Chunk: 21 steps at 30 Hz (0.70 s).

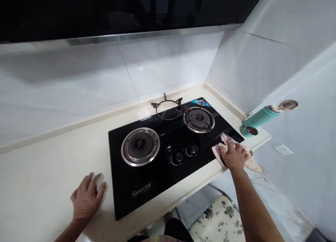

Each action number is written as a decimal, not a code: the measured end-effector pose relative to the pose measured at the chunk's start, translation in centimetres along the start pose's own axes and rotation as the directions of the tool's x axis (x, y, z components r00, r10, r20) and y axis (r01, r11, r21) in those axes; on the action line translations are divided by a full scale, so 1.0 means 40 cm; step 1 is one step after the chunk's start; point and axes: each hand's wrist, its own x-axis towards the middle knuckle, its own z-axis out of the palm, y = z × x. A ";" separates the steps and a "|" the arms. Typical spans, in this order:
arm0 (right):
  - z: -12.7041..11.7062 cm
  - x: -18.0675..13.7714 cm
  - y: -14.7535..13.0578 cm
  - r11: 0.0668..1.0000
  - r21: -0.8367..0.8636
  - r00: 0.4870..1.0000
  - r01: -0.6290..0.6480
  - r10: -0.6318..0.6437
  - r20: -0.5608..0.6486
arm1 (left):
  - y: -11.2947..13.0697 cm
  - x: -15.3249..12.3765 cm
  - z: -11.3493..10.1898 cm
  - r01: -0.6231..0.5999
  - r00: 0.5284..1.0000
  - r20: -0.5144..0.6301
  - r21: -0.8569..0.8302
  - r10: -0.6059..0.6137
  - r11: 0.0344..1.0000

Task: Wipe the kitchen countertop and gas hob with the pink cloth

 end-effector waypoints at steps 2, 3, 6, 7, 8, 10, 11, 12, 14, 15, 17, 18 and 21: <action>0.003 -0.002 -0.013 0.995 -0.020 0.995 -0.102 0.102 -0.009 | 0.002 0.000 -0.001 -0.007 1.000 0.009 0.002 0.007 1.000; 0.004 -0.014 -0.025 0.993 -0.030 0.993 -0.118 0.117 -0.021 | 0.003 0.000 0.000 -0.011 1.000 0.011 0.002 0.011 1.000; 0.008 -0.081 -0.071 0.992 -0.045 0.992 -0.117 0.114 -0.057 | 0.002 -0.002 0.003 -0.024 1.000 0.016 -0.003 0.024 1.000; 0.008 -0.112 -0.089 0.993 -0.046 0.992 -0.108 0.105 -0.065 | 0.001 -0.002 0.004 -0.027 0.999 0.019 -0.004 0.027 1.000; 0.007 -0.145 -0.109 0.994 -0.045 0.993 -0.095 0.092 -0.071 | 0.001 -0.003 0.005 -0.029 0.999 0.020 -0.006 0.029 1.000; 0.004 -0.214 -0.154 0.997 -0.042 0.995 -0.068 0.064 -0.082 | 0.000 -0.005 0.007 -0.039 0.999 0.019 -0.012 0.039 0.999; 0.002 -0.250 -0.179 0.998 -0.041 0.995 -0.056 0.053 -0.088 | 0.000 -0.006 0.008 -0.044 0.999 0.015 -0.018 0.045 0.999; 0.001 -0.285 -0.205 0.998 -0.041 0.995 -0.047 0.043 -0.092 | 0.001 -0.006 0.008 -0.049 0.999 0.011 -0.028 0.050 0.998; -0.003 -0.356 -0.258 0.999 -0.044 0.995 -0.030 0.026 -0.099 | 0.001 -0.007 0.011 -0.056 0.998 0.007 -0.054 0.056 0.997; -0.005 -0.391 -0.283 0.999 -0.047 0.995 -0.019 0.014 -0.101 | 0.000 -0.007 0.014 -0.057 0.998 0.008 -0.070 0.058 0.996; -0.009 -0.462 -0.333 0.999 -0.050 0.995 0.014 -0.019 -0.101 | -0.002 -0.007 0.022 -0.058 0.998 0.002 -0.104 0.059 0.993; -0.012 -0.497 -0.357 0.998 -0.051 0.994 0.033 -0.038 -0.102 | -0.002 -0.008 0.027 -0.060 0.998 -0.007 -0.124 0.060 0.990; -0.022 -0.602 -0.426 0.995 -0.050 0.990 0.089 -0.094 -0.106 | -0.004 -0.013 0.044 -0.078 0.996 -0.053 -0.187 0.069 0.979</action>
